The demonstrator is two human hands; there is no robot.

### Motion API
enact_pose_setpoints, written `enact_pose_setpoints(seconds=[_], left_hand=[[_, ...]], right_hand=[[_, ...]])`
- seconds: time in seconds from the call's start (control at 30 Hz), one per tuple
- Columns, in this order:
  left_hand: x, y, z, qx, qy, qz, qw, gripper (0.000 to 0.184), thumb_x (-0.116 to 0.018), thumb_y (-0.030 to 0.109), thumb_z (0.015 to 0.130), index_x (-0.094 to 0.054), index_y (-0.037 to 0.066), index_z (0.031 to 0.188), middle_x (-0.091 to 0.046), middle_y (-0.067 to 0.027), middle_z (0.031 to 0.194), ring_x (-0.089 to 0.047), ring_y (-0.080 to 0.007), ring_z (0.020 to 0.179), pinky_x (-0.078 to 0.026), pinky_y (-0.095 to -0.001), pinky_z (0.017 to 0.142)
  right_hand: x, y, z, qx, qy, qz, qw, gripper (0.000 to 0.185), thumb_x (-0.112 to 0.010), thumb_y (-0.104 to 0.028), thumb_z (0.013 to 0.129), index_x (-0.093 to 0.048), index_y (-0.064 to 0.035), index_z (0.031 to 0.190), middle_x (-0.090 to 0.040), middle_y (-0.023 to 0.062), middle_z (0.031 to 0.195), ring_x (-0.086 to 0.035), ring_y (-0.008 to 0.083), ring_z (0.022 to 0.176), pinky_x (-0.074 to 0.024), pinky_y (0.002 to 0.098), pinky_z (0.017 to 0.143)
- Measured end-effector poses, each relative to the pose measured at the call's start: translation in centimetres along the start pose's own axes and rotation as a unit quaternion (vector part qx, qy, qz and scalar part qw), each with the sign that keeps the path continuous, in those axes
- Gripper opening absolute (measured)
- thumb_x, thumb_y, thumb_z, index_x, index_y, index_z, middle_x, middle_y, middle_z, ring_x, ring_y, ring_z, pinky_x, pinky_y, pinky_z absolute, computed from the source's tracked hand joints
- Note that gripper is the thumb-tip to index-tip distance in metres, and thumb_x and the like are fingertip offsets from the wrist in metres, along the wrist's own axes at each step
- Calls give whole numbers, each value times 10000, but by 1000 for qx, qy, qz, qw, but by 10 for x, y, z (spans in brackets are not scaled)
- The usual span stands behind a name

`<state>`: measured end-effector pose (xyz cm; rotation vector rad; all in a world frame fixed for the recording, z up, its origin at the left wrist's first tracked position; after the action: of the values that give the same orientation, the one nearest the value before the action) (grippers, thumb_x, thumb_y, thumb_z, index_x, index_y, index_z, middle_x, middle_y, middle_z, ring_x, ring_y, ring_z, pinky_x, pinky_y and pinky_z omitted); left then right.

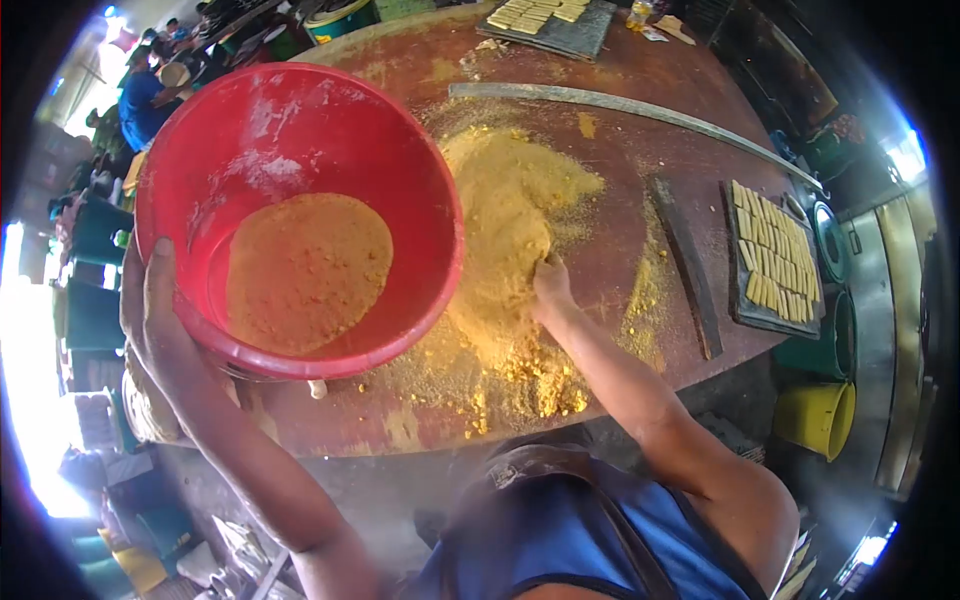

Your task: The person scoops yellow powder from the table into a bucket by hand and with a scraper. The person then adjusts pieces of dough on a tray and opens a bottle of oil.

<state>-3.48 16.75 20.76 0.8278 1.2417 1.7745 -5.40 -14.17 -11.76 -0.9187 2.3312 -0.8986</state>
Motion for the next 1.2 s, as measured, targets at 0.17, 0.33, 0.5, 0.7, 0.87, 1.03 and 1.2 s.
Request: enact_pose_setpoints(seconds=[0.17, 0.33, 0.5, 0.7, 0.87, 1.03, 1.2], left_hand=[[-6, 0, -4, -36, -46, -8, 998, 426, -598, 137, 907, -547, -21, 1299, -615, -126, 1203, -595, -199, 1064, -459, -310, 935], [-1, -6, 0, -69, -53, 25, 996, 401, -665, 146, 869, -601, -14, 1231, -655, -79, 1094, -594, -138, 962, -454, -259, 866], [2, -22, 10, -150, -123, -30, 981, 344, -684, 146, 846, -647, -7, 1152, -666, -33, 908, -580, -100, 799, -455, -239, 736], [17, -28, 16, -162, -147, -49, 975, 320, -686, 134, 843, -658, -7, 1128, -662, -26, 890, -573, -96, 784, -457, -245, 725], [52, -30, 28, -80, -169, -125, 974, 363, -662, 104, 867, -615, -21, 1205, -663, -57, 1049, -591, -125, 933, -456, -255, 845], [69, -15, 23, -32, -147, -97, 984, 394, -615, 128, 893, -579, -21, 1256, -641, -98, 1141, -598, -167, 1012, -463, -290, 893], [55, -6, 15, -22, -89, -16, 996, 447, -561, 249, 934, -540, 6, 1310, -613, -102, 1200, -588, -180, 1065, -458, -288, 913]], right_hand=[[16, -27, -11, 42, -112, 150, 982, 366, -315, -54, 1009, -402, -54, 1364, -517, 184, 1294, -586, 278, 1125, -542, 483, 936], [-4, -76, -55, 235, -123, 139, 954, 388, -388, -21, 972, -382, -9, 1360, -511, 213, 1282, -617, 262, 1054, -581, 398, 890], [-83, -109, -129, 460, -59, 5, 886, 313, -440, -4, 896, -490, 20, 1205, -616, 233, 1103, -635, 337, 978, -534, 447, 766], [-98, -115, -152, 589, 89, -268, 757, 289, -575, -152, 847, -548, 15, 1082, -647, 270, 927, -629, 437, 889, -494, 489, 757], [93, -138, -61, 430, 113, -298, 844, 239, -594, -131, 840, -621, -35, 1058, -676, 144, 883, -655, 235, 799, -509, 383, 704], [237, -117, 25, 319, 267, -434, 799, 270, -541, -127, 814, -627, -28, 1050, -677, 214, 960, -660, 346, 921, -499, 419, 785], [223, -143, 141, 379, 283, -434, 767, 271, -560, -144, 813, -610, 7, 1032, -658, 167, 842, -654, 259, 706, -496, 378, 592]])
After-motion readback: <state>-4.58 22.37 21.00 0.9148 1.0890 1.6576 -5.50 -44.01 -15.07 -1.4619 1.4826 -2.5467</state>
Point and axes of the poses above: each hand's wrist, its own z-axis towards the middle knuckle, its own x-axis out of the back of the hand, y = z × x, the point moved 1 cm from there along z, towards the middle knuckle
